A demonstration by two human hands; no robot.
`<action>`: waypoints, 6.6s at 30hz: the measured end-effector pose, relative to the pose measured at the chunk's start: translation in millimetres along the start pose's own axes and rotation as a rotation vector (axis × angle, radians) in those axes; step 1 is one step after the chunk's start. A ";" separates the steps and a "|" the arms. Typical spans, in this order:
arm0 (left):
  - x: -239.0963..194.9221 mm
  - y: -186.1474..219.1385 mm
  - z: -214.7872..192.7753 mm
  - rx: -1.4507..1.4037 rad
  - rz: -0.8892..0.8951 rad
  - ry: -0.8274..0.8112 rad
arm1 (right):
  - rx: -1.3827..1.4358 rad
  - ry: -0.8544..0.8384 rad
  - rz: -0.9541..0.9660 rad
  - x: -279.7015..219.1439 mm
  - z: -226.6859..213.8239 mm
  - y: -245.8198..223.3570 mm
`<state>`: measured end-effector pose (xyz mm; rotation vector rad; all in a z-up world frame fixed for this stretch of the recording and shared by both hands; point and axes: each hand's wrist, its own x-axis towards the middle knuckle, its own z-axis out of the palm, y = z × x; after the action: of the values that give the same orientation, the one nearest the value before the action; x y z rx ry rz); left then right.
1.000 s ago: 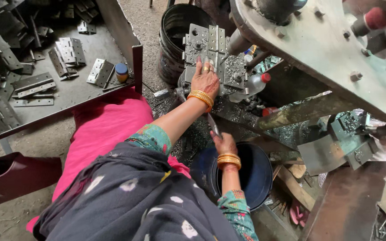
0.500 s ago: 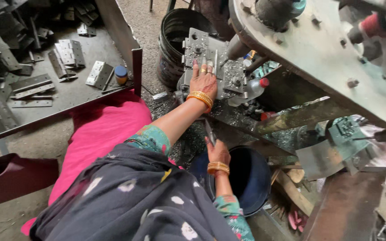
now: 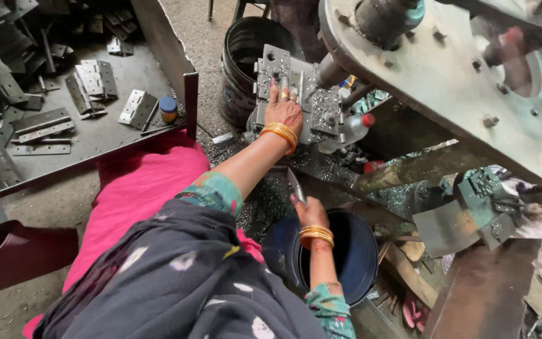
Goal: The person repeatedly picks small metal pieces from a bin, places them into a drill press jig, and operates the machine to drill holes. After each cycle, the person removes the processed piece and returns it to the bin. The task is performed continuously throughout the clip.
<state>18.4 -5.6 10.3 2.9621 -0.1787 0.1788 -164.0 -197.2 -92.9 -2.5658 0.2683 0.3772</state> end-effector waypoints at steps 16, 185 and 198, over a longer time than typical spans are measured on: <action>-83.8 -16.8 -16.9 0.006 0.229 0.251 | 0.326 0.404 -0.189 -28.3 -55.7 -40.7; -67.7 13.6 -3.2 -0.067 0.072 0.154 | 0.082 0.184 -0.045 -16.7 32.5 24.0; -22.3 7.2 13.7 -0.050 0.001 0.204 | 0.042 0.162 -0.043 -15.8 7.6 -5.5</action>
<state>-3.0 -12.6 -4.8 2.8697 -0.1550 0.4660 -179.1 -186.7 -91.5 -2.5595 0.2764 0.1458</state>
